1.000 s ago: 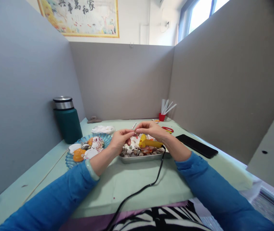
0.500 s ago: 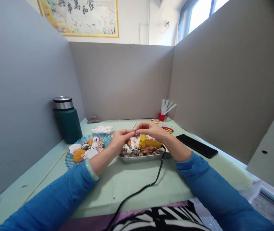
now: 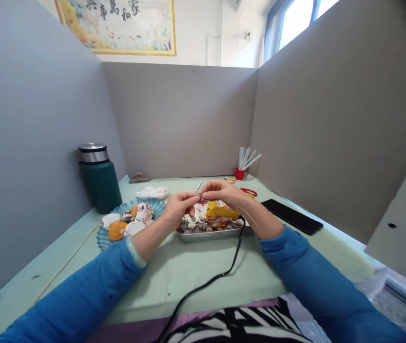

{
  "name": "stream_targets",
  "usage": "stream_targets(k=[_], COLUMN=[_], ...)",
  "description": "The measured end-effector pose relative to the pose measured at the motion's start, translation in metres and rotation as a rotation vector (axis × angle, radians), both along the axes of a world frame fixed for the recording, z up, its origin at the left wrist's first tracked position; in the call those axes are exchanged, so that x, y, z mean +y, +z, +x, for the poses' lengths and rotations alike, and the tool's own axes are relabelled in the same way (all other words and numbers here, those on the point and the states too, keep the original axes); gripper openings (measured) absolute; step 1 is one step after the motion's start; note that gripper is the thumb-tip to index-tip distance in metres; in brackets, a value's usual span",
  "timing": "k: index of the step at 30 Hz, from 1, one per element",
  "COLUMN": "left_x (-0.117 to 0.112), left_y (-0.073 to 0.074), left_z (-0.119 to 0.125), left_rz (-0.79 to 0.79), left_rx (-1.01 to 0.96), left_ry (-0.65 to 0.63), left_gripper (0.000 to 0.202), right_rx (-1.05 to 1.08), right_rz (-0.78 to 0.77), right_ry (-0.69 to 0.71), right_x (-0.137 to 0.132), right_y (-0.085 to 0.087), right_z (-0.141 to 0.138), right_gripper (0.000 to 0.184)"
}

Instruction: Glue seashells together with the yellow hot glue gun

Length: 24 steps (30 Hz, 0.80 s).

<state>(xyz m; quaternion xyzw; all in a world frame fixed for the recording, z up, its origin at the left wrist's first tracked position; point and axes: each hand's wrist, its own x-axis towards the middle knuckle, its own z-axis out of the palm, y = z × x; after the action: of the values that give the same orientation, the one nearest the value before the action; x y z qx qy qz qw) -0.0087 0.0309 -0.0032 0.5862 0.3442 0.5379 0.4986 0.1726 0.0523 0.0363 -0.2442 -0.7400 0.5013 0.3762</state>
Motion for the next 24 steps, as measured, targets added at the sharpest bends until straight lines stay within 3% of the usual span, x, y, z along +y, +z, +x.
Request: stream_targets(k=[8, 24], left_x=[0.0012, 0.0034], left_y=[-0.0004, -0.0013], left_z=[0.0002, -0.0012], left_rz=[-0.008, -0.029], left_rx=[-0.022, -0.079], left_ry=[0.010, -0.012], left_gripper=[0.029, 0.031], right_rx=[0.050, 0.013], right_rz=[-0.055, -0.015], right_ry=[0.001, -0.053], right_x=[0.0009, -0.0010], right_y=[-0.0045, -0.0031], right_z=[-0.0026, -0.0044], right_gripper=[0.021, 0.028])
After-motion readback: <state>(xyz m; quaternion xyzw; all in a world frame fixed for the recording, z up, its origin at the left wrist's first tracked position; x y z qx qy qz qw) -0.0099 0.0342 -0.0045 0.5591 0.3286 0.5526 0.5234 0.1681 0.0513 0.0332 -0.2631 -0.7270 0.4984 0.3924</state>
